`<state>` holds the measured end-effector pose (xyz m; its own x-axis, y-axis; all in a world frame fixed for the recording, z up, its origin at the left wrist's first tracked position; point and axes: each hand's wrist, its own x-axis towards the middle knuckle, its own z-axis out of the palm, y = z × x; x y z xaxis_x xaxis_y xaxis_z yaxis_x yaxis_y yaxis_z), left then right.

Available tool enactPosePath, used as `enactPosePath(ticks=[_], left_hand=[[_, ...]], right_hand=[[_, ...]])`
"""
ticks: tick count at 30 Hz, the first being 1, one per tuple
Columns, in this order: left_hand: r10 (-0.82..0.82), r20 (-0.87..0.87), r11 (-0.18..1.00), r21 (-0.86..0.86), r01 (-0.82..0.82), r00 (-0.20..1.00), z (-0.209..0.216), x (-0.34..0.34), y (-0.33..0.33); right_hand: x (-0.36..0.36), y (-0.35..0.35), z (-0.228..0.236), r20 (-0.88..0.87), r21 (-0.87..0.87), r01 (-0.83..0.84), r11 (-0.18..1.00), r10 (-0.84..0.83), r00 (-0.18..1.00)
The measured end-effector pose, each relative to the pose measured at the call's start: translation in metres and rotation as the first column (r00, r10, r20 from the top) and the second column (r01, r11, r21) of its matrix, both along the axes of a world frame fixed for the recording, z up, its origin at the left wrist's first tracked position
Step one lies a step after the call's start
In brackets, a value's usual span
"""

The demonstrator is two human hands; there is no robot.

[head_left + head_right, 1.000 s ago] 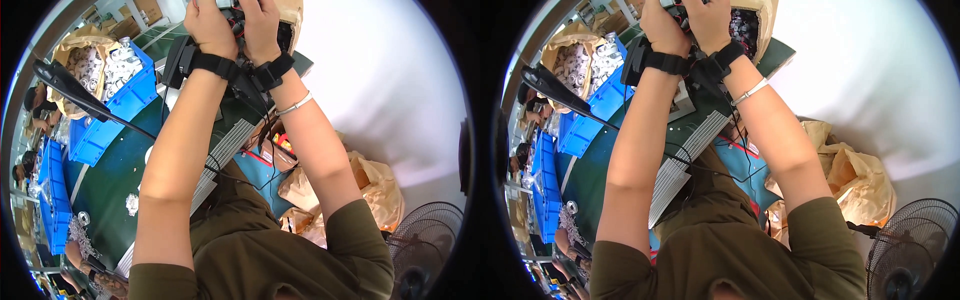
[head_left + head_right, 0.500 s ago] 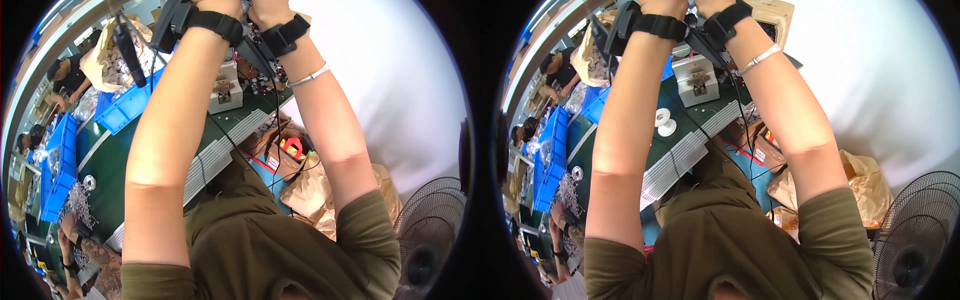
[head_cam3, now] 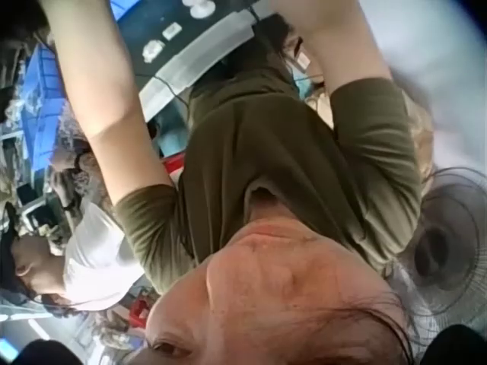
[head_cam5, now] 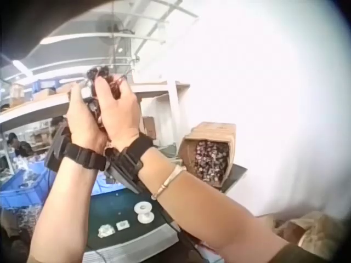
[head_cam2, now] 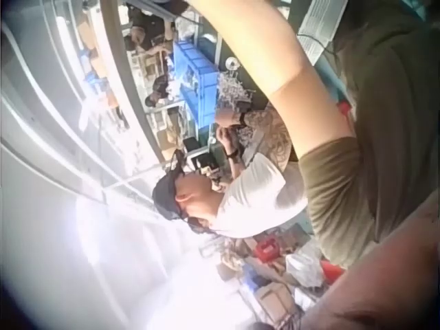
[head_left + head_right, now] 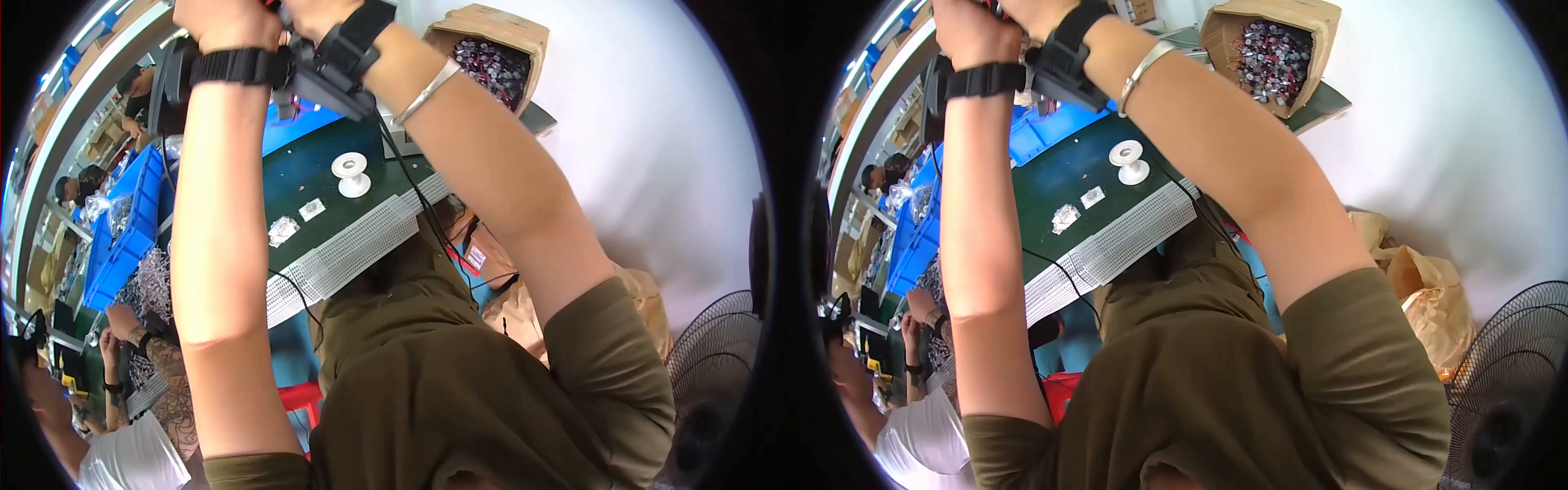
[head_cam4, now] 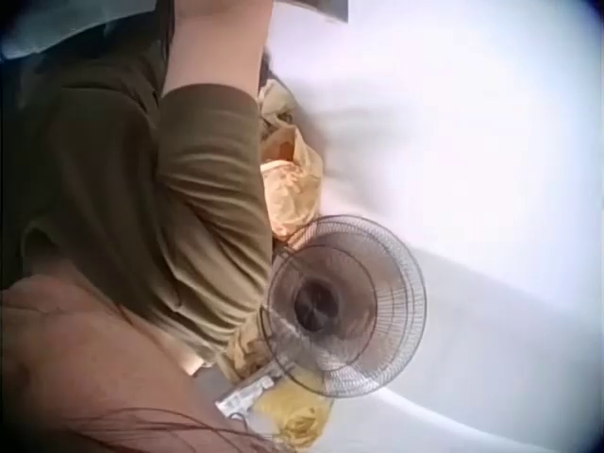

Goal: Assembling small electronic components using an electric screwdriver at a manufacturing workbench.

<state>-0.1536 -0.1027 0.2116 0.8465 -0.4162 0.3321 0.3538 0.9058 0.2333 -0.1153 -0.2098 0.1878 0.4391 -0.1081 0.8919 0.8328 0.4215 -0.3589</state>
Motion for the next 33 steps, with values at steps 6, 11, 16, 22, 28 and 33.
enactPosePath(ticks=[6, 11, 16, 22, 28, 33], left_hand=[[0.903, 0.413, 0.114, 0.042, -0.993, 0.121, -0.084, 0.077, 0.013], [0.946, 0.275, 0.113, 0.209, -0.971, 0.169, -0.162, 0.103, 0.028], [0.965, 0.203, 0.100, 0.302, -0.948, 0.166, -0.234, 0.147, 0.045], [0.947, 0.016, 0.281, 0.441, -0.852, 0.321, -0.295, 0.173, 0.046], [0.511, 0.485, -0.130, 0.860, -0.494, 0.710, -0.312, 0.187, 0.089], [0.141, 0.759, -0.691, 0.536, -0.486, 0.636, -0.274, 0.166, 0.129]], right_hand=[[0.043, 0.045, -0.067, 0.041, 0.005, 0.150, 0.989, -0.150, 0.988], [0.085, 0.074, -0.146, -0.148, -0.086, 0.023, 0.996, -0.036, 0.988], [0.132, 0.095, -0.209, -0.338, -0.150, -0.061, 0.987, 0.006, 0.941], [0.171, 0.081, -0.245, -0.567, -0.490, -0.258, 0.833, -0.080, 0.820], [0.173, 0.043, -0.226, -0.035, -0.999, -0.006, 0.054, -0.572, 0.819], [0.168, 0.007, -0.226, 0.128, -0.988, 0.154, -0.002, -0.569, 0.813]])
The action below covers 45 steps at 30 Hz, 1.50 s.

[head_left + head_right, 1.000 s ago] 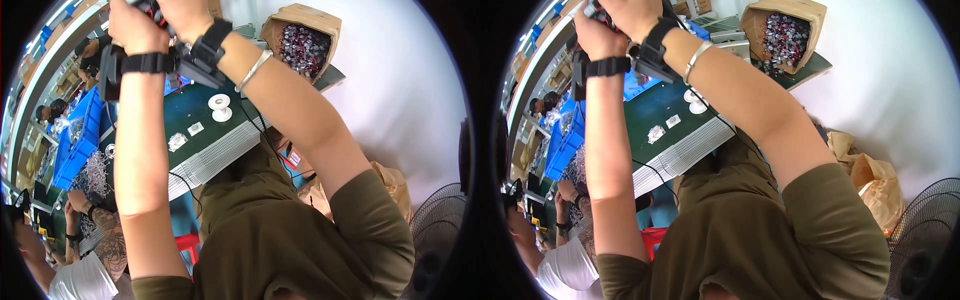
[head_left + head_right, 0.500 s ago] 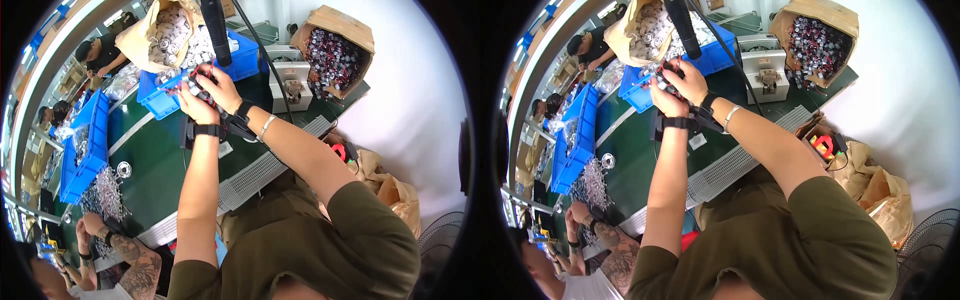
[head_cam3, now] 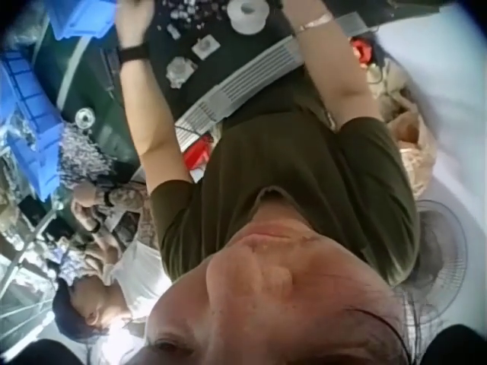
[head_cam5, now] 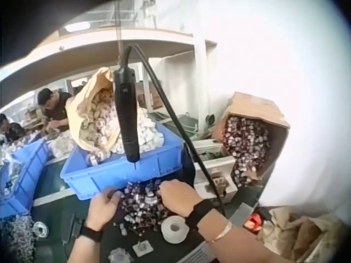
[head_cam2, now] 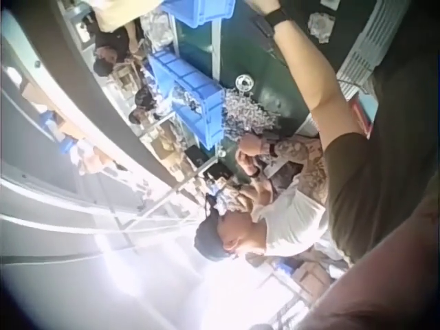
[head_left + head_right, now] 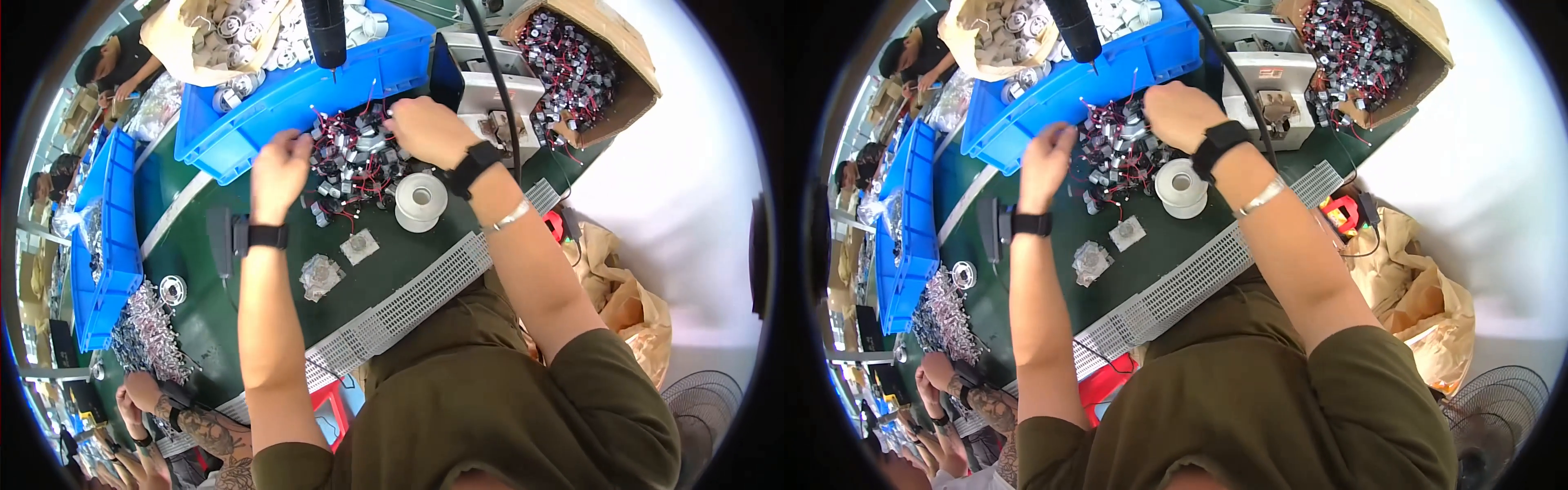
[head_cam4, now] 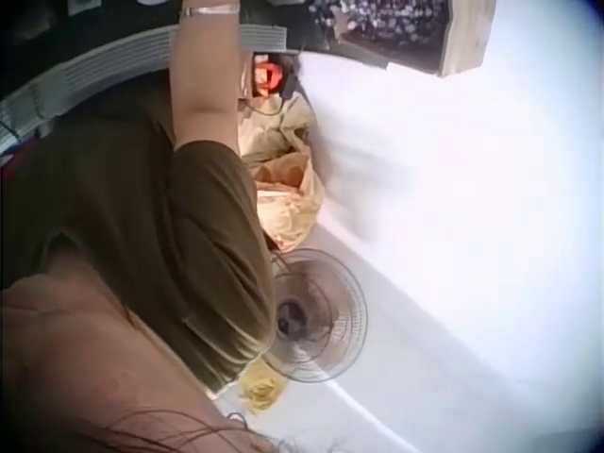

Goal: Assembling small electronic components using an electric screwdriver at a manufacturing workbench.

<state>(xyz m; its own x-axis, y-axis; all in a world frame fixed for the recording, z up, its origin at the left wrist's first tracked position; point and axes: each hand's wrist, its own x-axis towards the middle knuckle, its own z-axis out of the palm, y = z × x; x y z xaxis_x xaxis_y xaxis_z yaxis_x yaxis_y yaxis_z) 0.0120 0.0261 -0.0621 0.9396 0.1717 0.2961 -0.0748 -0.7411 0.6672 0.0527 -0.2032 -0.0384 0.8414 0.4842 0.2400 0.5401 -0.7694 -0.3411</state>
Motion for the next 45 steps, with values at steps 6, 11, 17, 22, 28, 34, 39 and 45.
enactPosePath(ticks=[6, 11, 17, 22, 28, 34, 39, 45], left_hand=[[-0.016, 0.100, 0.998, -0.064, 0.023, 0.995, -0.012, -0.014, 0.001], [-0.044, 0.178, 0.899, 0.437, -0.038, 0.983, -0.004, 0.004, -0.025], [0.035, 0.325, 0.975, 0.195, -0.104, 0.945, 0.002, 0.000, -0.012], [-0.165, 0.367, 0.923, 0.385, 0.012, 0.916, 0.043, -0.036, -0.032], [-0.545, 0.186, 0.804, 0.392, 0.447, 0.817, 0.088, -0.044, -0.025], [-0.146, -0.161, 0.795, 0.569, 0.213, 0.976, 0.111, 0.126, 0.086], [-0.375, -0.231, 0.550, 0.724, 0.416, 0.898, 0.056, 0.234, 0.144], [-0.258, 0.041, 0.164, 0.986, 0.002, 0.965, 0.014, 0.201, 0.182]], right_hand=[[-0.012, -0.016, -0.007, 0.097, -0.010, 0.061, 0.998, -0.059, 0.993], [-0.019, -0.011, 0.003, 0.259, 0.088, 0.077, 0.993, -0.097, 0.961], [-0.042, 0.000, 0.012, 0.459, 0.473, -0.312, 0.824, 0.072, 0.885], [-0.040, 0.025, 0.010, -0.011, 0.608, -0.233, 0.759, 0.301, 0.953], [-0.046, 0.004, 0.034, -0.329, 0.763, -0.028, 0.646, 0.426, 0.843], [-0.037, -0.023, 0.040, -0.370, 0.684, -0.077, 0.725, 0.436, 0.820], [-0.034, -0.033, 0.035, -0.327, 0.757, -0.090, 0.647, 0.494, 0.806], [-0.036, -0.040, 0.028, -0.201, 0.736, -0.180, 0.652, 0.465, 0.862]])
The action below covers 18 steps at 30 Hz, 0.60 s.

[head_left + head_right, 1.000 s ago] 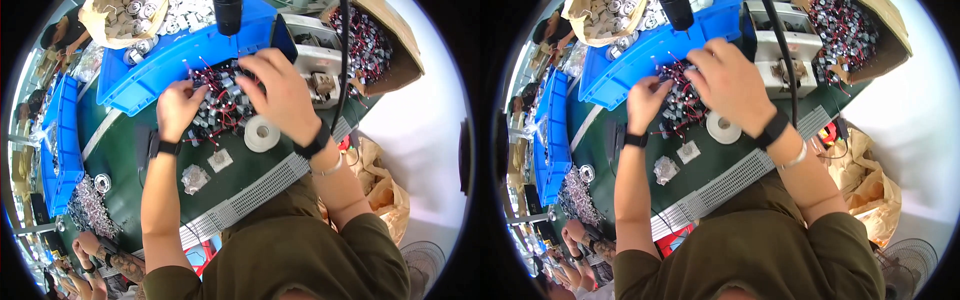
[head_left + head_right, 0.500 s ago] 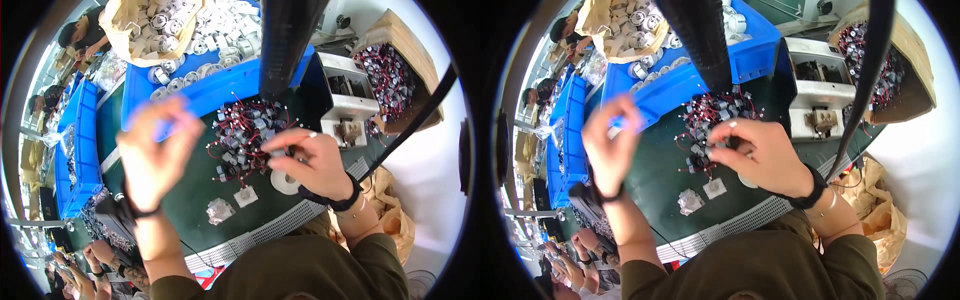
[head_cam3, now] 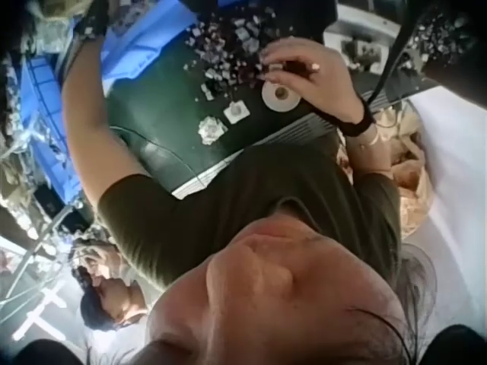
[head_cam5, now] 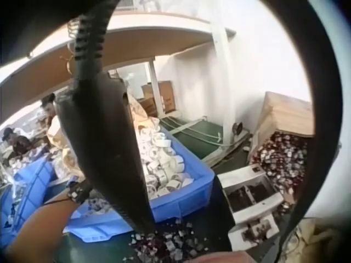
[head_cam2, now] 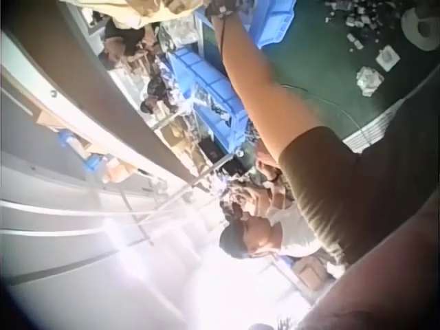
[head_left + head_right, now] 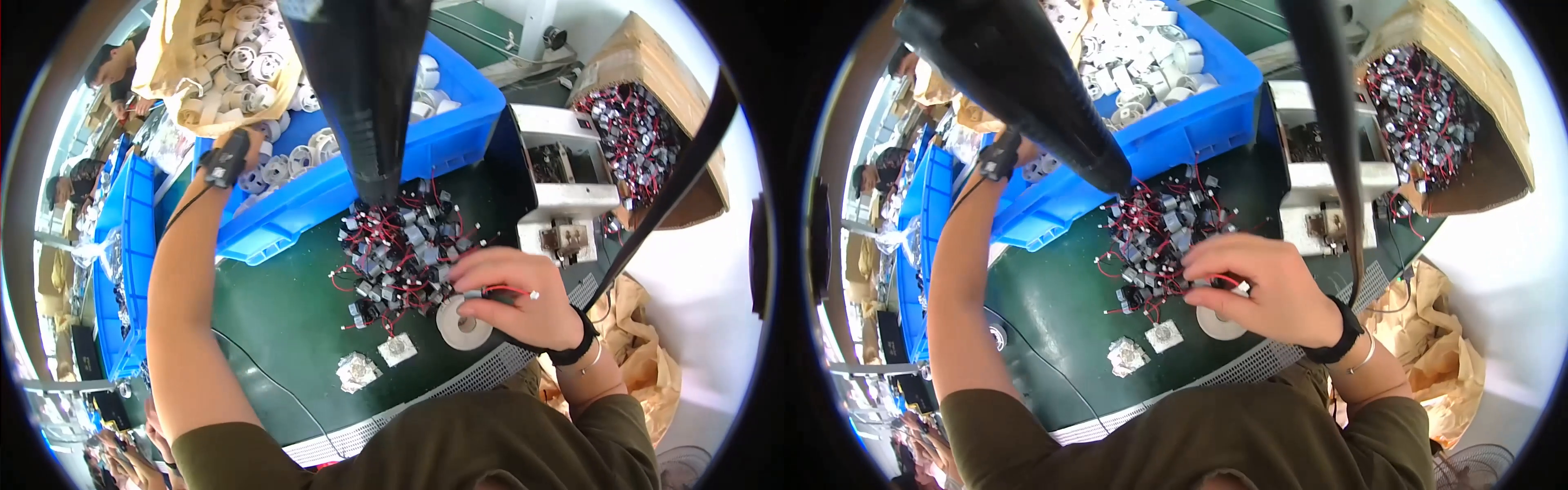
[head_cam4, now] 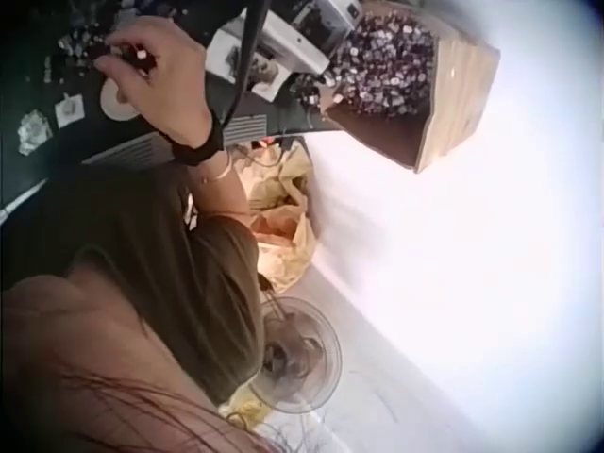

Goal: Assembling small electronic components using an electric screwdriver at a manufacturing workbench.

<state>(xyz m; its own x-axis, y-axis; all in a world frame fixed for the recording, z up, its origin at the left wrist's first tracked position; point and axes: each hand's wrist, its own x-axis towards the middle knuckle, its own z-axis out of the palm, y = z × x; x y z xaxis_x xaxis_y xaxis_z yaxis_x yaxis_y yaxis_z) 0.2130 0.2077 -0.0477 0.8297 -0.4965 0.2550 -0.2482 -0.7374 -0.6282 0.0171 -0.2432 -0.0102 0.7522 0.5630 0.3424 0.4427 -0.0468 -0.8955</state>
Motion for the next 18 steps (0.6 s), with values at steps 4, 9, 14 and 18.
enactPosePath(ticks=[4, 9, 14, 18], left_hand=[[-0.046, 0.011, 0.907, -0.419, 0.046, 0.999, 0.036, -0.038, 0.034], [-0.580, -0.427, -0.159, -0.777, -0.610, 0.694, 0.100, -0.202, -0.127], [-0.664, -0.602, 0.032, -0.616, -0.787, 0.444, 0.050, -0.248, -0.259], [-0.491, -0.311, 0.351, -0.925, -0.142, 0.814, -0.001, -0.239, -0.284]], right_hand=[[-0.010, 0.007, 0.002, -0.101, 0.014, 0.098, 0.995, -0.096, 0.990], [-0.015, -0.017, -0.005, -0.184, 0.098, 0.216, 0.971, -0.196, 0.963], [-0.019, -0.033, -0.015, -0.191, 0.258, 0.188, 0.948, -0.141, 0.971], [-0.036, -0.037, -0.015, -0.272, 0.211, 0.156, 0.965, -0.095, 0.958]])
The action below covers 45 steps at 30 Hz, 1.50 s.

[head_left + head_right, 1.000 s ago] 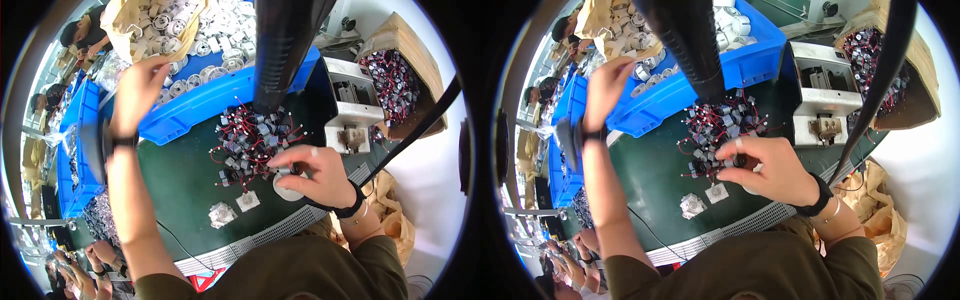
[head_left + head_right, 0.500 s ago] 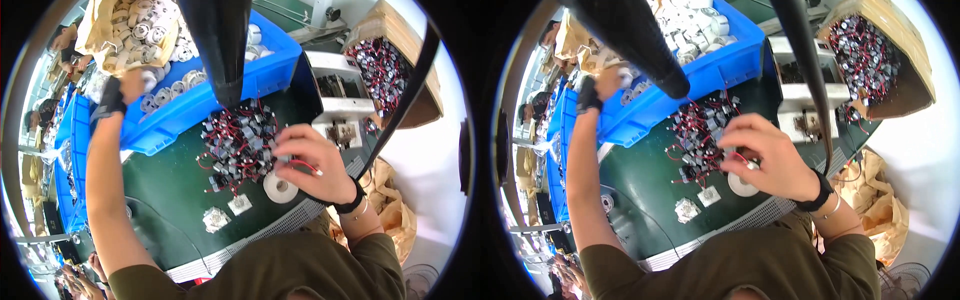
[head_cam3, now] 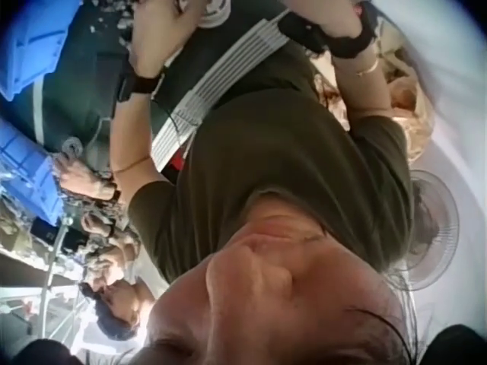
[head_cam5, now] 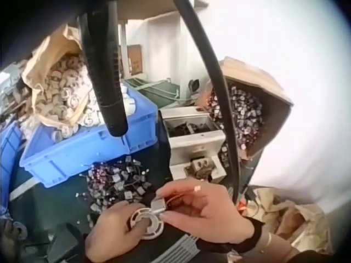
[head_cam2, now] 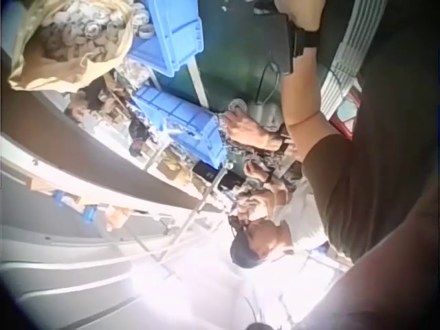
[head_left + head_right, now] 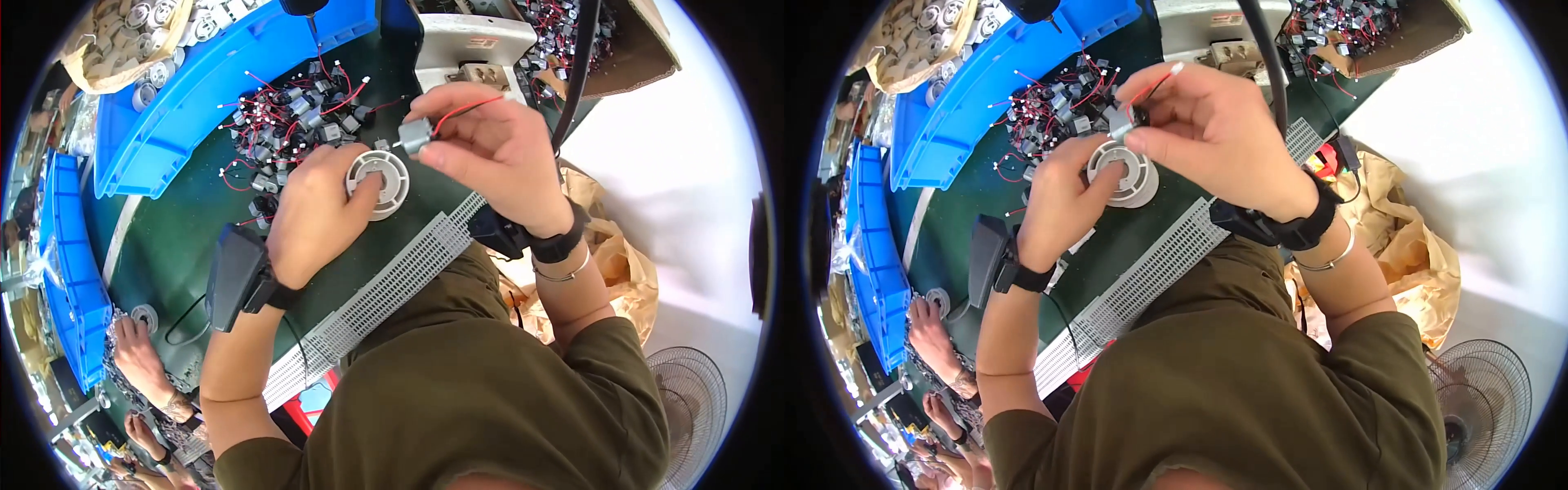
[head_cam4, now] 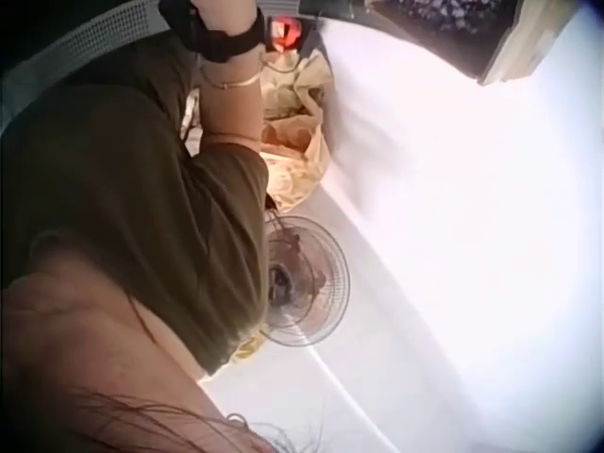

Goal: Assembling small electronic components using an electric screwdriver at a manufacturing workbench.

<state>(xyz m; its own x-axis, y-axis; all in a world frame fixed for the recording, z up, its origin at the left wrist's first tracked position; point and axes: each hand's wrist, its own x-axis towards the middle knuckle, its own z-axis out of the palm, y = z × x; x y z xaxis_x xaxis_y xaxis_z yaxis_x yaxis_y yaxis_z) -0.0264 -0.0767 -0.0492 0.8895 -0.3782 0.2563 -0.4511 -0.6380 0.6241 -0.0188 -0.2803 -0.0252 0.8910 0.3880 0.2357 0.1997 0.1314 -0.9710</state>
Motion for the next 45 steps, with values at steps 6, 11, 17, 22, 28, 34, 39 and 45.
enactPosePath(ticks=[6, 11, 17, 22, 28, 34, 39, 45], left_hand=[[0.112, 0.278, 0.994, -0.040, -0.105, 0.954, -0.003, -0.027, -0.003], [0.060, 0.148, 0.998, 0.003, -0.061, 0.987, -0.020, -0.023, -0.011], [-0.089, 0.036, 0.953, -0.287, 0.095, 0.995, -0.027, -0.020, 0.006], [0.111, 0.161, 0.984, -0.159, -0.086, 0.981, -0.036, -0.018, -0.008], [0.009, 0.060, 0.940, -0.340, 0.012, 0.998, -0.040, -0.028, 0.001], [0.069, 0.039, 0.945, -0.322, -0.053, 0.997, -0.048, -0.031, 0.007], [0.186, 0.283, 0.951, -0.292, -0.100, 0.941, -0.054, -0.054, 0.018], [-0.009, 0.476, 0.975, 0.200, -0.098, 0.879, -0.040, -0.045, 0.010]], right_hand=[[-0.003, -0.003, -0.015, 0.048, -0.189, -0.046, 0.981, 0.056, 0.997], [0.004, 0.002, -0.017, 0.307, -0.452, 0.031, 0.891, 0.123, 0.944], [0.005, 0.014, -0.019, 0.446, -0.464, 0.132, 0.876, 0.102, 0.889], [0.000, 0.027, -0.026, 0.507, -0.562, 0.201, 0.802, 0.143, 0.850], [-0.001, 0.033, -0.024, 0.659, -0.614, 0.317, 0.723, 0.248, 0.710], [0.016, 0.027, -0.011, 0.591, -0.753, 0.187, 0.631, 0.522, 0.616], [0.018, 0.038, 0.040, 0.720, -0.380, 0.364, 0.850, 0.025, 0.694], [0.099, 0.119, 0.109, 0.398, 0.273, 0.007, 0.962, -0.120, 0.910]])
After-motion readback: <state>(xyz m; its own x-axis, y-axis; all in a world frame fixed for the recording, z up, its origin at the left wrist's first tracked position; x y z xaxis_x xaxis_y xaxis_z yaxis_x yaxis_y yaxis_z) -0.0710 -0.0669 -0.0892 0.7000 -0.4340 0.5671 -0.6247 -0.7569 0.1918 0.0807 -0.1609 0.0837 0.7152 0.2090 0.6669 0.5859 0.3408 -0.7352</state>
